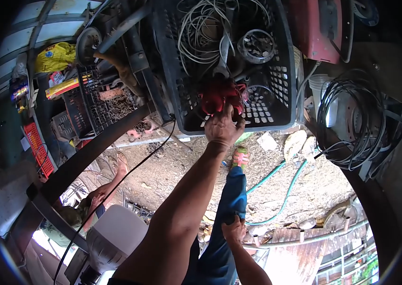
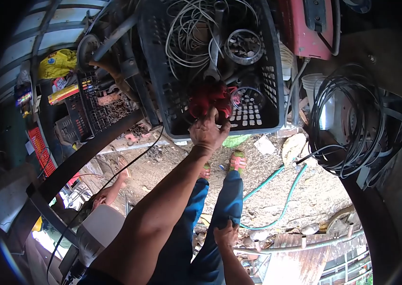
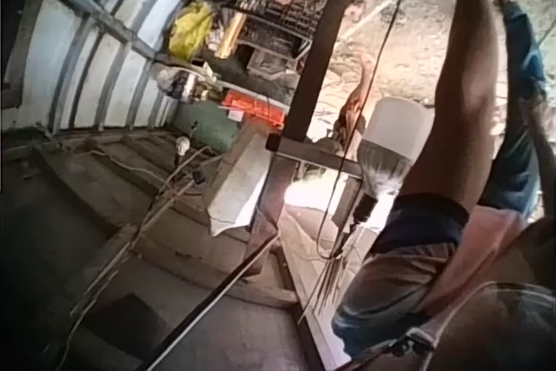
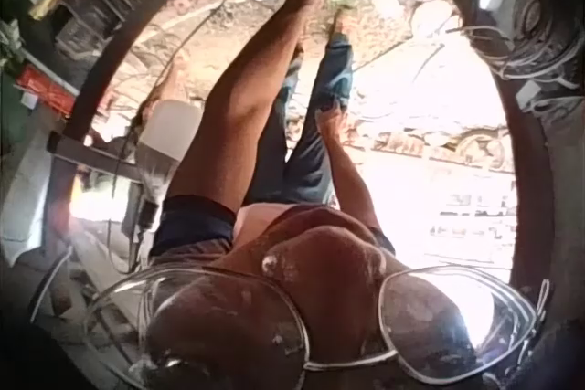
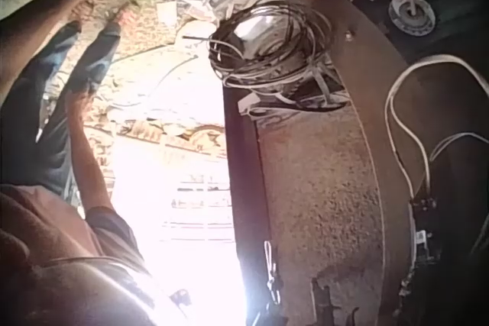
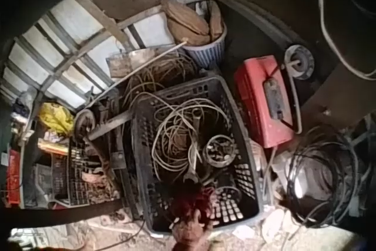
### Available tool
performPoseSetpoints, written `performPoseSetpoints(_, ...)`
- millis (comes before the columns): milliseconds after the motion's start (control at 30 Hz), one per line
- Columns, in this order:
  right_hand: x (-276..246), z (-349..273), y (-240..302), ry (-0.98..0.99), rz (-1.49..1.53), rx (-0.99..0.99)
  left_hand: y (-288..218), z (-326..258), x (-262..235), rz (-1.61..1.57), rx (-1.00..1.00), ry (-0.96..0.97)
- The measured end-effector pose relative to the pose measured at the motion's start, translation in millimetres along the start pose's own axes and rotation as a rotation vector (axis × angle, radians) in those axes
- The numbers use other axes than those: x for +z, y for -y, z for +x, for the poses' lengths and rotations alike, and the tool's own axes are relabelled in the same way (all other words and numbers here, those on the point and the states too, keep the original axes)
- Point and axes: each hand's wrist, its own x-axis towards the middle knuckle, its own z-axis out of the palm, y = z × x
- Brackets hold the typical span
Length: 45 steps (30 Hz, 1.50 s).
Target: Picking up and organizing metal pipes and scraps from a storage container.
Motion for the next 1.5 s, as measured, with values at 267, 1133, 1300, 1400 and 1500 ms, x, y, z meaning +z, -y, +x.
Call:
performPoseSetpoints(267, 3.5, 2.9, -2.0, 0.026, -0.006, -0.001, 8.4, -1.4, 3.3, -0.035, 0.059, -0.077)
performPoseSetpoints(1133, -123.1, 176.4, 124.1, -0.741, 0.826, -0.442, 2.2, -0.5, 7.7, 0.235, -0.028, 0.081)
performPoseSetpoints(1300, -249.7, 193.3, 208.7, -1.025, 1.211, -0.703, 1.2, -0.5, 12.9, 0.298, -0.018, 0.101)
performPoseSetpoints(1400, -268.4, 175.4, 219.4, -0.901, 1.531, -0.550, 8.1, 2.2, 10.4, 0.267, 0.004, 0.078)
performPoseSetpoints(1500, -298.5, 143.2, 251.3, -0.747, 1.546, -0.290, 21.0, 0.8, 4.2, 0.272, 0.057, -0.009)
